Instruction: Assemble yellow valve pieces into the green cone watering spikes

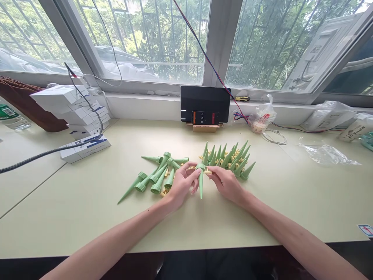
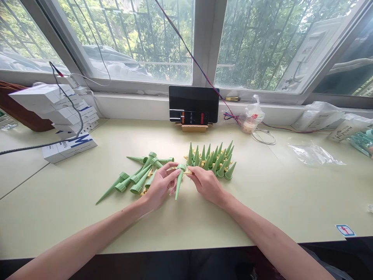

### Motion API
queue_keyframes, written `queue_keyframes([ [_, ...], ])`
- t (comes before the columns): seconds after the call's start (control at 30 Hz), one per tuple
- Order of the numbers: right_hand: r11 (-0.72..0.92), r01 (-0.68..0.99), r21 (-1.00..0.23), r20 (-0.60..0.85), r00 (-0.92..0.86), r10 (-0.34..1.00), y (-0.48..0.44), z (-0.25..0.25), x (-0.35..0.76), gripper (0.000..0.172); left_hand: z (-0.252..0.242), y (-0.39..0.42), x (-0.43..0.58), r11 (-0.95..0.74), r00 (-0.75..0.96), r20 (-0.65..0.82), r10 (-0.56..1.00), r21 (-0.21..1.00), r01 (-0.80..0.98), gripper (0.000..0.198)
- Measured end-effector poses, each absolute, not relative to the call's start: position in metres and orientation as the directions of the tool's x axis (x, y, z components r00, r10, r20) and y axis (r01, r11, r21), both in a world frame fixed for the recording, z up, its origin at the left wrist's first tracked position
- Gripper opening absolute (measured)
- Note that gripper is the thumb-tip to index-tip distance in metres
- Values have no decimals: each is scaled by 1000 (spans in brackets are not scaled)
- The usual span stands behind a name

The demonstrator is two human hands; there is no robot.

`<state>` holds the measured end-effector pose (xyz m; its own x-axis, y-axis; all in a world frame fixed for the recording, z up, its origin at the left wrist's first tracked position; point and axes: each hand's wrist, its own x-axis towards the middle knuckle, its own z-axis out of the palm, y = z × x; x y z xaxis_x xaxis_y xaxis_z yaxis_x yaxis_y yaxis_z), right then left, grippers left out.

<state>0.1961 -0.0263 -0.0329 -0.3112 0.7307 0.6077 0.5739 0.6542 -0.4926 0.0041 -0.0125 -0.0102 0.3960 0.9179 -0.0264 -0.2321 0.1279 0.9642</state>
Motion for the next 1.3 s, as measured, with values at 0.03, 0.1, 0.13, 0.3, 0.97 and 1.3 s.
queue_keyframes([
  [0.03,661,575,-482,609,-322,725,-26,-33,196,23,-10,-13,4,124,395,-25,918,966,-227,28],
  [0.1,667,573,-476,606,-337,721,-26,-34,197,23,-10,-13,5,114,396,-20,918,970,-216,28],
  [0.13,666,571,-481,601,-339,724,-26,-33,197,23,-9,-14,5,108,396,-16,918,971,-212,29],
  [0.3,586,524,-618,504,-308,807,-28,-27,195,23,-7,-14,6,103,395,-15,919,973,-204,32],
  [0.97,323,304,-896,240,-279,930,-31,-23,194,41,-6,-15,4,-72,469,104,877,994,-85,31],
  [1.3,76,-3,-997,73,-320,945,-29,-21,193,42,-12,-15,2,-277,451,198,870,954,115,31],
])
